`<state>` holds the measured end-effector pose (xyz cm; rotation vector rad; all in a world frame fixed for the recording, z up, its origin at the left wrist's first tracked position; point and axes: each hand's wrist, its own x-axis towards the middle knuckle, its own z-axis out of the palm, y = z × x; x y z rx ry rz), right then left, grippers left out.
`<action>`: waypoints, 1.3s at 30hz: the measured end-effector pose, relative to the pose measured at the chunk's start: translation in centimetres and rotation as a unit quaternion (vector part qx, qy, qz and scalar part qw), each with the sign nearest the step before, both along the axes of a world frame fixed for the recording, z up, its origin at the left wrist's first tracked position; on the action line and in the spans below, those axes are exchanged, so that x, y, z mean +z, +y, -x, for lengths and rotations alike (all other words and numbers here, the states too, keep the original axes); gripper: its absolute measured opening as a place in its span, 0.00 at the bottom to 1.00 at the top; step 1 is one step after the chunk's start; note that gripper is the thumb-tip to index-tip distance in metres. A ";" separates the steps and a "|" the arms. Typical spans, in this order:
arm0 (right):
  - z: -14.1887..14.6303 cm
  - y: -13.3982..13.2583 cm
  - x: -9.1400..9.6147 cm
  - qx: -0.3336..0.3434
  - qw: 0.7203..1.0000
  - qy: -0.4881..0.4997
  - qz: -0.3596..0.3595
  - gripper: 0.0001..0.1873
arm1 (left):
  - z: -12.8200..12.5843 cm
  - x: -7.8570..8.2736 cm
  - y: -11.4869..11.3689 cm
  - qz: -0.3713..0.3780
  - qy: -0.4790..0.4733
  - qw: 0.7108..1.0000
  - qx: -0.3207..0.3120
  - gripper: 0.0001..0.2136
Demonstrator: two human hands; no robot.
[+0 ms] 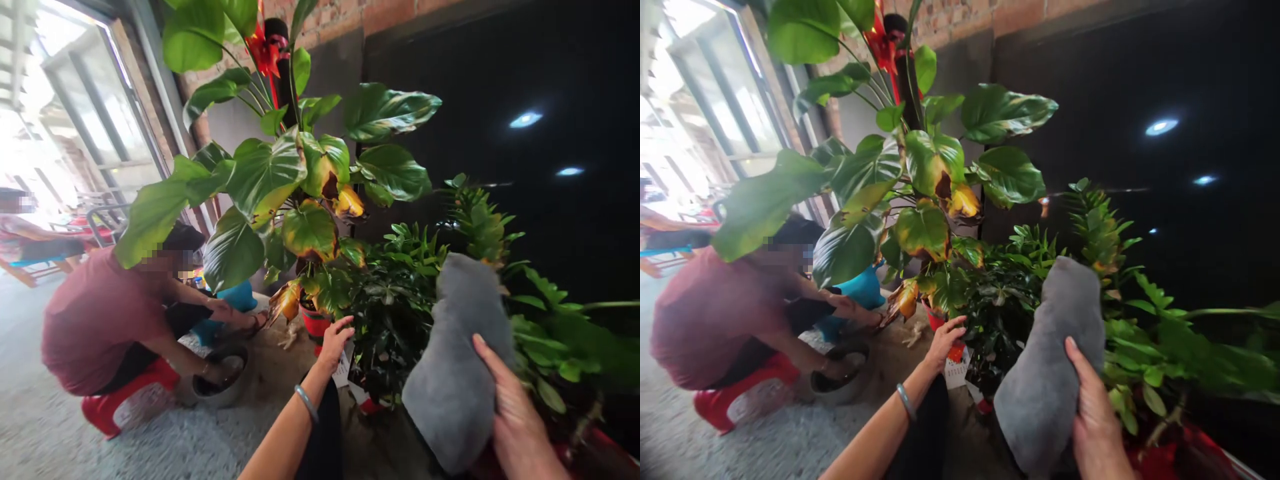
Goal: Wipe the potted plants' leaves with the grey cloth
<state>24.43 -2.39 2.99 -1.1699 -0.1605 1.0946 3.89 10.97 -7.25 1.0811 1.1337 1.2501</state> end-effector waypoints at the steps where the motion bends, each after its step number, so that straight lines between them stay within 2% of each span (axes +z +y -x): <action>1: 0.5 0.0 -0.9 0.028 1.000 0.006 0.002 0.39 | -0.1 -0.2 0.3 0.002 -0.006 1.000 0.004 0.17; 3: 1.2 -0.9 -3.7 0.085 0.996 -0.006 0.008 0.39 | -0.1 -0.7 0.6 0.027 -0.023 0.999 0.010 0.17; 5: 1.2 -2.4 -6.1 0.102 0.994 -0.033 0.017 0.39 | 0.1 -1.4 0.6 0.069 -0.067 0.995 -0.002 0.18; 7: 0.7 -3.7 -6.5 0.076 0.995 -0.039 0.051 0.38 | 0.4 -2.1 0.3 0.104 -0.134 0.985 -0.030 0.19; 8: 0.4 -4.0 -5.7 0.057 0.995 -0.037 0.071 0.38 | 0.6 -2.4 0.1 0.114 -0.168 0.978 -0.041 0.19; 10: -0.3 -3.8 -3.0 0.015 0.996 -0.026 0.083 0.36 | 0.8 -2.7 -0.2 0.123 -0.222 0.966 -0.054 0.20; 13: -0.4 -1.7 1.4 -0.042 0.999 -0.015 0.000 0.30 | 0.9 -2.9 -0.6 0.130 -0.270 0.953 -0.051 0.20; 15: 0.0 0.0 2.0 -0.054 0.997 0.016 -0.044 0.22 | 0.9 -2.9 -0.7 0.129 -0.289 0.947 -0.053 0.19; 16: 0.3 0.6 1.4 -0.039 0.998 0.036 -0.042 0.18 | 0.9 -3.0 -0.8 0.129 -0.295 0.945 -0.056 0.19; 18: 1.0 0.9 -1.4 0.027 0.998 0.056 -0.014 0.13 | 0.8 -3.2 -0.7 0.131 -0.300 0.942 -0.065 0.18; 21: 1.9 -0.9 -6.5 0.115 0.993 0.031 0.024 0.13 | 0.9 -3.6 -0.6 0.140 -0.301 0.939 -0.088 0.17; 23: 2.0 -2.8 -8.0 0.128 0.991 0.014 0.030 0.15 | 1.0 -3.7 -0.4 0.138 -0.300 0.938 -0.105 0.16; 25: 1.8 -4.0 -7.3 0.111 0.993 0.012 0.048 0.17 | 1.0 -3.7 -0.2 0.135 -0.302 0.937 -0.115 0.14; 27: 1.4 -4.1 -4.7 0.081 0.995 0.012 0.064 0.21 | 0.9 -3.7 -0.2 0.133 -0.306 0.936 -0.111 0.13; 30: 1.2 -2.2 0.0 0.026 0.999 0.036 0.024 0.23 | 0.7 -3.6 -0.4 0.132 -0.315 0.936 -0.085 0.14; 32: 1.6 -0.6 1.9 0.002 0.997 0.075 -0.016 0.21 | 0.6 -3.6 -0.5 0.128 -0.317 0.937 -0.076 0.16; 33: 1.9 0.1 2.2 -0.002 0.995 0.097 -0.021 0.21 | 0.6 -3.6 -0.5 0.125 -0.315 0.938 -0.076 0.17; 35: 2.8 0.5 1.3 0.019 0.992 0.129 0.001 0.21 | 0.6 -3.7 -0.5 0.122 -0.307 0.941 -0.079 0.18; 39: 5.0 -1.5 -3.1 0.154 0.980 0.101 0.069 0.30 | 0.6 -4.0 -0.1 0.125 -0.304 0.941 -0.083 0.14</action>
